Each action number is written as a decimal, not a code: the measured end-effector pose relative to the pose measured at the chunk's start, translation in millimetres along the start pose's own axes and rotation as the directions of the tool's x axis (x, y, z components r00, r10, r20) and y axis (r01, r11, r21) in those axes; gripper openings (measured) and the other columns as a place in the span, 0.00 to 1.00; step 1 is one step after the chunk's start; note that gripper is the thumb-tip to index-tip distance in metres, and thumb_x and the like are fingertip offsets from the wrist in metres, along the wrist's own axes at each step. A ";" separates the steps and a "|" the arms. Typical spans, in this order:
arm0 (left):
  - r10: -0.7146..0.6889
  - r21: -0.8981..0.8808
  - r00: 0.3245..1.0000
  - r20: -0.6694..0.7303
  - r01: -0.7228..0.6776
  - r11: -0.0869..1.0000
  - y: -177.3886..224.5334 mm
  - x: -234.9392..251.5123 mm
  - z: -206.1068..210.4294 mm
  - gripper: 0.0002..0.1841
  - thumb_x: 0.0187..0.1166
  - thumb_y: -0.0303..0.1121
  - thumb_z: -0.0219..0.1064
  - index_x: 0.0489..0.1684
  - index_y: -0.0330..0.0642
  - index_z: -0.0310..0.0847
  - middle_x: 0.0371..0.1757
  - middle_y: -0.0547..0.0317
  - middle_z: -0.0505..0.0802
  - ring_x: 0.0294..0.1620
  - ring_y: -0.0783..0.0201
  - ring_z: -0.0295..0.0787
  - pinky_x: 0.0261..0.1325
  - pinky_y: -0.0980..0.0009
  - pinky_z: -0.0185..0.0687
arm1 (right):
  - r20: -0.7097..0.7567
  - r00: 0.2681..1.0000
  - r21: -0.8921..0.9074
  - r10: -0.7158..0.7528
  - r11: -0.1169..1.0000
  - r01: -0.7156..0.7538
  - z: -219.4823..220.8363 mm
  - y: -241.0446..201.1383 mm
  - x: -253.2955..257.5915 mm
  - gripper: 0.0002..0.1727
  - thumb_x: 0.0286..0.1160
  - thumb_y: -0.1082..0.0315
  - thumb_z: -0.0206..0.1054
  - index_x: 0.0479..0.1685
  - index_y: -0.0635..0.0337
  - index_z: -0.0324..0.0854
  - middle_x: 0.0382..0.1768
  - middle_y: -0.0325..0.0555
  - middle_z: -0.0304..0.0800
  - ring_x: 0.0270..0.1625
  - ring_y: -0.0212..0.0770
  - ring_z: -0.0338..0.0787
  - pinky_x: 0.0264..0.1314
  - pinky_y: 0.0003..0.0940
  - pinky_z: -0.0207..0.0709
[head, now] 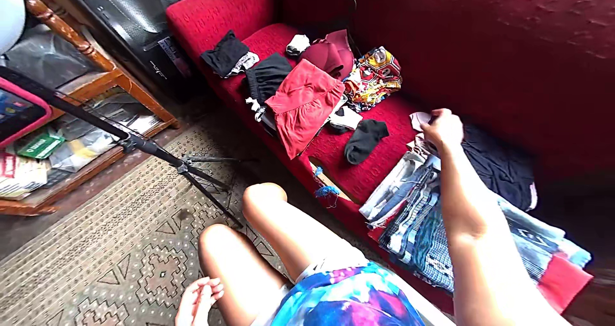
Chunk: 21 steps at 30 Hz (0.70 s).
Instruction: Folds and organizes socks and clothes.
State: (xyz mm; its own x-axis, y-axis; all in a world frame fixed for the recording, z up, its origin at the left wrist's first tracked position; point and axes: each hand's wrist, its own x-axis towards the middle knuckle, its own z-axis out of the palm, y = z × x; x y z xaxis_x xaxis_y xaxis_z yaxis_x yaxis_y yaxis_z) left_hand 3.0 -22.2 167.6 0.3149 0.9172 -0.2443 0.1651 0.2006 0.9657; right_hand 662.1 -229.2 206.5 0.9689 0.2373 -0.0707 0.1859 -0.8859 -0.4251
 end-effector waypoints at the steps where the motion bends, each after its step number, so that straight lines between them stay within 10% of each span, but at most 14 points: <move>1: -0.011 0.000 1.000 -0.011 0.011 1.000 -1.9 -2.0 -2.9 0.10 0.85 0.21 0.46 0.56 0.34 0.71 0.43 0.66 0.93 0.40 0.72 0.93 0.47 0.71 0.92 | -0.024 0.996 -0.031 0.089 0.995 -0.090 -1.6 22.4 1.6 0.42 0.67 0.62 0.77 0.84 0.65 0.66 0.77 0.88 0.63 0.78 0.89 0.63 0.65 0.90 0.58; 4: -0.067 -0.024 0.997 -0.040 0.066 0.998 -10.8 -6.2 -7.3 0.10 0.87 0.22 0.46 0.57 0.33 0.70 0.42 0.66 0.92 0.39 0.72 0.93 0.47 0.70 0.92 | 0.004 0.977 -0.068 0.214 0.975 -0.213 6.9 84.0 9.5 0.38 0.69 0.59 0.79 0.80 0.62 0.72 0.80 0.89 0.58 0.81 0.89 0.58 0.70 0.88 0.56; 7: -0.090 -0.041 0.995 -0.038 0.088 0.995 -16.3 -7.6 -5.5 0.10 0.87 0.22 0.45 0.57 0.34 0.70 0.42 0.65 0.92 0.39 0.71 0.93 0.46 0.70 0.92 | -0.035 0.964 -0.039 0.263 0.964 -0.264 -8.9 97.8 11.0 0.26 0.83 0.57 0.67 0.70 0.70 0.81 0.72 0.83 0.75 0.79 0.80 0.70 0.75 0.80 0.60; 11: -0.039 -0.015 0.998 -0.043 0.039 0.999 -11.1 -10.6 -9.8 0.10 0.86 0.21 0.46 0.57 0.33 0.70 0.43 0.64 0.93 0.39 0.71 0.93 0.48 0.70 0.92 | -0.137 0.839 0.570 0.526 0.735 -0.368 -43.6 111.1 1.5 0.39 0.80 0.53 0.68 0.83 0.71 0.64 0.81 0.68 0.69 0.83 0.59 0.71 0.82 0.58 0.66; 15: -0.033 -0.008 0.998 -0.060 0.032 0.999 -17.6 -8.8 -20.9 0.11 0.86 0.21 0.45 0.58 0.32 0.70 0.43 0.64 0.92 0.39 0.71 0.93 0.47 0.70 0.92 | -0.123 0.768 0.894 0.629 0.407 -0.190 -84.3 126.6 3.2 0.38 0.77 0.50 0.68 0.86 0.51 0.60 0.74 0.48 0.75 0.72 0.42 0.80 0.67 0.44 0.81; 21: -0.053 0.001 0.998 -0.040 0.054 0.999 -14.5 -0.3 -14.2 0.11 0.87 0.23 0.47 0.58 0.31 0.71 0.44 0.61 0.92 0.40 0.70 0.93 0.48 0.70 0.92 | -0.271 0.846 0.947 0.460 0.287 0.147 -152.0 64.3 -12.4 0.27 0.84 0.59 0.64 0.81 0.49 0.65 0.67 0.40 0.79 0.66 0.35 0.84 0.62 0.33 0.82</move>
State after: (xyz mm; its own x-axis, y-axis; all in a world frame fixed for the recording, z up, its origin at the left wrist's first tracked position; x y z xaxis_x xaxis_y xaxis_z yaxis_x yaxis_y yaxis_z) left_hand -12.8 -20.4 154.9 0.2681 0.9181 -0.2919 0.1827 0.2491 0.9511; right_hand 686.8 -349.6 317.2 0.9491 -0.3149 -0.0110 0.0410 0.1580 -0.9866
